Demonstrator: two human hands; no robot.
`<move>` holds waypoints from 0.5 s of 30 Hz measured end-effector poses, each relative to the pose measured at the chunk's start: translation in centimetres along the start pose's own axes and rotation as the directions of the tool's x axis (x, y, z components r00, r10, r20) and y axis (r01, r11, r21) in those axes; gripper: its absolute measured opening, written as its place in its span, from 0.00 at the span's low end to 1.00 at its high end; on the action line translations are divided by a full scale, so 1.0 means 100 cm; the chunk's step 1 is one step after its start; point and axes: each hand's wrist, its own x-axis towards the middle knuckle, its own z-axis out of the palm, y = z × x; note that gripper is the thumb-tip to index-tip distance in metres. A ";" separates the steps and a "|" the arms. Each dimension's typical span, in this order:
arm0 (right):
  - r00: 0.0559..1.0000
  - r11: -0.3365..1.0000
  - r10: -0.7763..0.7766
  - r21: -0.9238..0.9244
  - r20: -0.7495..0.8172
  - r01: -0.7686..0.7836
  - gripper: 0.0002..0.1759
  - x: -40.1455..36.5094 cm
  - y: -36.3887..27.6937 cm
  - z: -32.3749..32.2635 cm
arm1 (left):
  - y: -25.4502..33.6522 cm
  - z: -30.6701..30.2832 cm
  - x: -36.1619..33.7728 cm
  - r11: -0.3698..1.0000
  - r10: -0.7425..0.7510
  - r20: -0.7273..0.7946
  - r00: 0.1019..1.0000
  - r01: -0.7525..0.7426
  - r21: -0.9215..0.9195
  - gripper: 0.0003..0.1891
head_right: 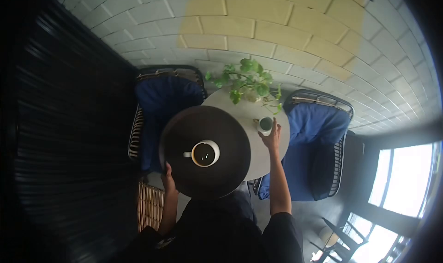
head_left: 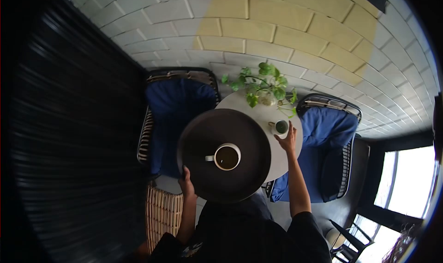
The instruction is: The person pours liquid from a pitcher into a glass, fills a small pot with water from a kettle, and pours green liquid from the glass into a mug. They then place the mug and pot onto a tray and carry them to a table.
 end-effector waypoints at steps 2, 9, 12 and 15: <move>0.998 0.999 -0.035 -0.038 0.048 0.037 0.57 0.009 0.012 0.013 | 0.010 0.013 -0.013 0.998 -0.058 -0.114 0.992 0.062 0.033 0.39; 0.994 0.981 0.073 -0.187 0.076 -0.057 0.48 0.015 -0.007 0.011 | 0.007 0.031 -0.029 0.996 -0.092 -0.135 0.987 0.089 -0.027 0.40; 0.994 0.977 0.056 -0.209 0.097 -0.034 0.47 0.006 -0.005 0.005 | -0.010 0.035 -0.026 0.996 -0.087 -0.203 0.975 0.084 -0.028 0.40; 0.990 0.980 0.037 -0.200 0.136 -0.009 0.45 -0.010 -0.008 -0.005 | -0.014 0.039 -0.026 0.996 -0.073 -0.105 0.992 0.066 -0.065 0.41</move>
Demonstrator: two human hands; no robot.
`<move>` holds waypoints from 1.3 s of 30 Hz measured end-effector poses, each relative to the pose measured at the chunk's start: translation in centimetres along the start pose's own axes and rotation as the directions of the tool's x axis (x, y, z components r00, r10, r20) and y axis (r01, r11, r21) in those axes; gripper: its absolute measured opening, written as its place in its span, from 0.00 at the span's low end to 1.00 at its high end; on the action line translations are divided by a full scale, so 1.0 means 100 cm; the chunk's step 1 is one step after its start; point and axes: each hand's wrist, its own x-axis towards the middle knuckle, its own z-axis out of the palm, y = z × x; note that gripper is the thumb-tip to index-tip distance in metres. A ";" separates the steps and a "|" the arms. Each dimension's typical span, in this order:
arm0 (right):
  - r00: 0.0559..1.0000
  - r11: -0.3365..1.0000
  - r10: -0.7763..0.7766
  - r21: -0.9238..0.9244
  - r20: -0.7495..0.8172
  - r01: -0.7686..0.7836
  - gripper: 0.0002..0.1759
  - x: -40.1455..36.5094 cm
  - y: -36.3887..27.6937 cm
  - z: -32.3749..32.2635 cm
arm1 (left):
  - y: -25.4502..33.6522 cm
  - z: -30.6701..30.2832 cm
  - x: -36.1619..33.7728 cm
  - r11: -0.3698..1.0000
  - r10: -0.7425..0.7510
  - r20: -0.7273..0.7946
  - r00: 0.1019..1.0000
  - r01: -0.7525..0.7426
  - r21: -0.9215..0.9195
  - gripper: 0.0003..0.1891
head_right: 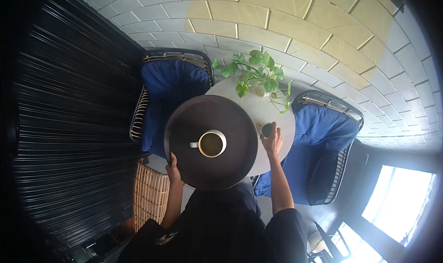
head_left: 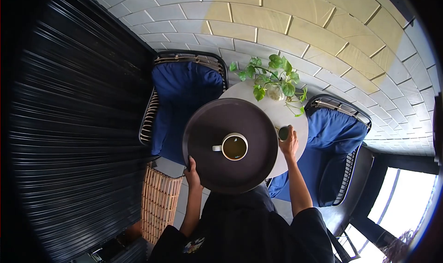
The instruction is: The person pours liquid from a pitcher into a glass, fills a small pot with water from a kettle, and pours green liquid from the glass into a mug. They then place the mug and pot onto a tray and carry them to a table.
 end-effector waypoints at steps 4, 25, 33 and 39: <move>0.998 1.000 0.016 0.026 0.067 -0.018 0.39 -0.030 -0.004 -0.010 | 0.002 0.011 -0.010 0.999 -0.036 -0.014 0.999 0.037 0.019 0.41; 0.983 0.908 -0.172 0.396 0.059 0.135 0.31 -0.031 -0.072 -0.133 | -0.011 -0.001 0.001 0.999 -0.049 0.001 0.999 0.049 0.013 0.37; 0.721 0.756 -0.613 0.502 0.322 0.419 0.52 -0.047 -0.161 -0.109 | -0.023 0.002 0.002 0.998 -0.056 0.080 0.995 0.060 -0.037 0.36; 0.727 0.775 -0.617 0.390 0.301 0.497 0.48 -0.050 -0.162 -0.078 | -0.013 0.013 -0.013 0.994 -0.097 -0.054 0.994 0.100 0.053 0.35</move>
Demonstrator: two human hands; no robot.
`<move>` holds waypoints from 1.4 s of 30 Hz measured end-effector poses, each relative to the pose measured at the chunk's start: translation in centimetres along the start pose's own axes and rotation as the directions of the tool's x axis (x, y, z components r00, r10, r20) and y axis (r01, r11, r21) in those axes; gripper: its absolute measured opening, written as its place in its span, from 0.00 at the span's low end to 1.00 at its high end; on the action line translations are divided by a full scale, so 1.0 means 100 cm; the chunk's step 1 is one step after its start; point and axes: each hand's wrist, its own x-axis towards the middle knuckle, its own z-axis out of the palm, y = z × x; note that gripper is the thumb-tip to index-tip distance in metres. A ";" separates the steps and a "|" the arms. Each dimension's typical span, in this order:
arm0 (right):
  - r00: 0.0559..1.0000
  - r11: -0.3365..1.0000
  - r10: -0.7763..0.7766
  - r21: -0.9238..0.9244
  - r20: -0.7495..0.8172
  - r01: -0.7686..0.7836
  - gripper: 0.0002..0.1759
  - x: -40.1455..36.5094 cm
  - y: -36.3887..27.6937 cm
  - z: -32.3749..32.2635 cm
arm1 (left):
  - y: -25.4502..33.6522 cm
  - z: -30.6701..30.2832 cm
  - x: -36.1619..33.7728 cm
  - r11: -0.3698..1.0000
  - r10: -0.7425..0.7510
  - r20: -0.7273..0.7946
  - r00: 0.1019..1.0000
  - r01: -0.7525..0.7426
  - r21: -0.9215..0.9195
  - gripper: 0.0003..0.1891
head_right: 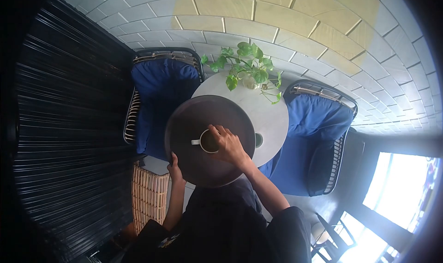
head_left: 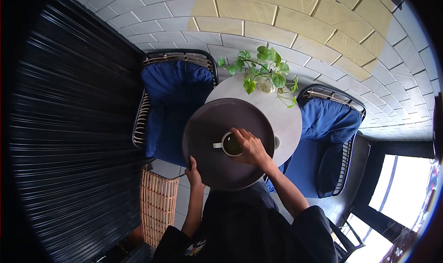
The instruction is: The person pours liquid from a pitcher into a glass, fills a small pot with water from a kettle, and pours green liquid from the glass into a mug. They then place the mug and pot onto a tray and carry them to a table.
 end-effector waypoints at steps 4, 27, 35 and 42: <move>0.999 1.000 -0.020 -0.024 -0.033 0.019 0.46 -0.001 0.002 -0.007 | -0.010 -0.008 0.006 0.999 0.008 0.017 1.000 -0.008 0.033 0.35; 0.811 0.891 0.421 0.019 -0.407 -0.453 0.41 -0.029 0.211 -0.027 | -0.036 -0.073 0.013 0.976 -0.025 -0.115 0.993 0.000 -0.216 0.34; 0.742 0.818 0.525 0.006 -0.417 -0.575 0.48 -0.019 0.245 0.005 | -0.042 -0.068 -0.013 0.970 -0.095 -0.114 0.989 0.066 -0.234 0.34; 0.706 0.785 0.566 0.017 -0.426 -0.619 0.53 -0.012 0.240 0.012 | -0.045 -0.055 -0.023 0.977 -0.068 -0.110 0.992 0.044 -0.208 0.35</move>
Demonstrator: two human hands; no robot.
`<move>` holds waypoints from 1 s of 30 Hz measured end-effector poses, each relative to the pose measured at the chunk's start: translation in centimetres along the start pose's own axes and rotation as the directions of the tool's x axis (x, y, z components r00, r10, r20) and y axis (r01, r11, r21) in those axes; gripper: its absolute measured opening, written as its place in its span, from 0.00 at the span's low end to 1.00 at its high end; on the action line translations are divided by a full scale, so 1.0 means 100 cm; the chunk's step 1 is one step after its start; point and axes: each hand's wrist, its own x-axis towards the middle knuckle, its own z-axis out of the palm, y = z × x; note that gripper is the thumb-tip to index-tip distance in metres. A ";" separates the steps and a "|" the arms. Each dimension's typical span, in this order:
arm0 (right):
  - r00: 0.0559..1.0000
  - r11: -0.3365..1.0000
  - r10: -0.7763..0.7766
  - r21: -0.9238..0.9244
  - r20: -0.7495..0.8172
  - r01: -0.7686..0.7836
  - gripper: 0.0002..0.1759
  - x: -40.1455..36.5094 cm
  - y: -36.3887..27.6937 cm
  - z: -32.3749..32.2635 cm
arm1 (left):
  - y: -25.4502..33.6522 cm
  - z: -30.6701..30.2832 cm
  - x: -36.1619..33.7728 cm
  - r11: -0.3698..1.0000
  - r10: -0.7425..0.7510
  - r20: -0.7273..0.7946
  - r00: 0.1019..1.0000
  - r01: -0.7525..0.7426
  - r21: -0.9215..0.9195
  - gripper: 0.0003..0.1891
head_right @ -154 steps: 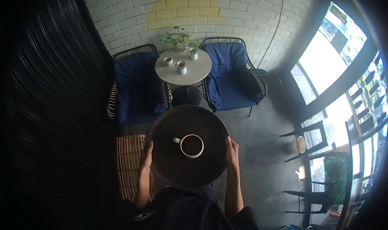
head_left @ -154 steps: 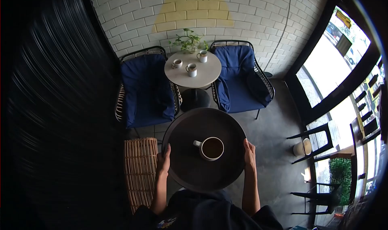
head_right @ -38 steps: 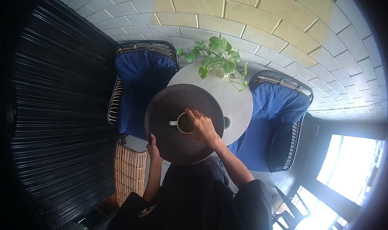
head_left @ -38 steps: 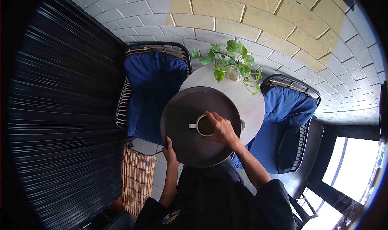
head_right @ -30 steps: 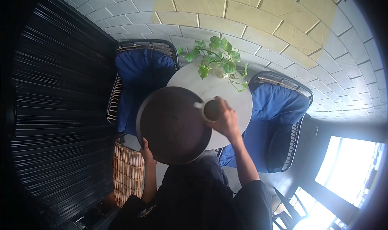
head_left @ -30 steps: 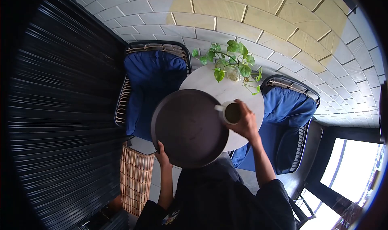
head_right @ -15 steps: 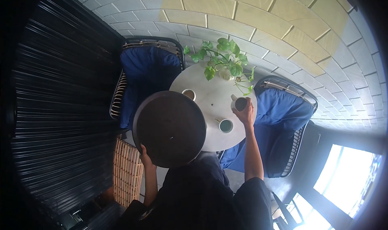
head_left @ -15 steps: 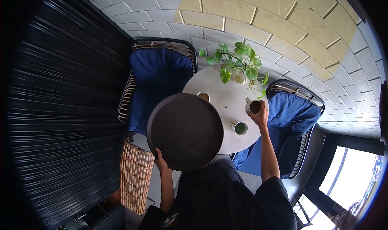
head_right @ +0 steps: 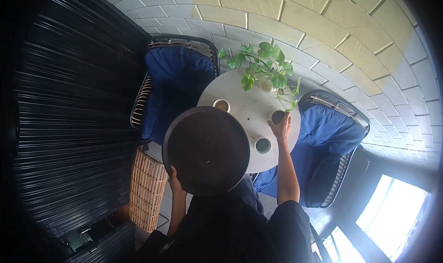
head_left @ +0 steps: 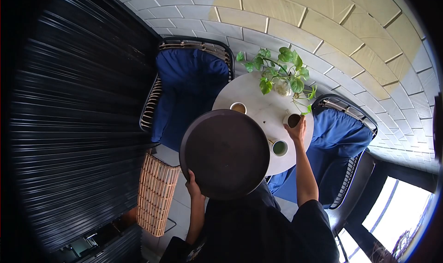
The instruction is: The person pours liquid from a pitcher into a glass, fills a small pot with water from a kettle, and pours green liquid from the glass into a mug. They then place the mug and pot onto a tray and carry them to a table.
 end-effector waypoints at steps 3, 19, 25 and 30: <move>1.000 1.000 -0.020 0.024 0.007 0.020 0.54 -0.004 0.004 -0.004 | -0.002 0.003 0.002 1.000 -0.009 0.029 1.000 0.009 -0.009 0.35; 0.887 0.940 -0.341 0.086 0.312 0.332 0.51 -0.107 -0.016 -0.035 | 0.008 0.023 0.034 0.999 0.051 0.097 0.994 -0.051 -0.005 0.36; 0.919 0.942 -0.335 0.061 0.206 0.330 0.46 -0.111 -0.015 -0.020 | 0.009 0.017 0.035 0.995 0.099 0.113 0.989 -0.101 0.008 0.37; 0.948 0.969 -0.244 0.023 0.205 0.245 0.41 -0.106 -0.030 -0.037 | 0.011 0.013 0.032 0.997 0.066 0.059 0.996 -0.069 0.046 0.36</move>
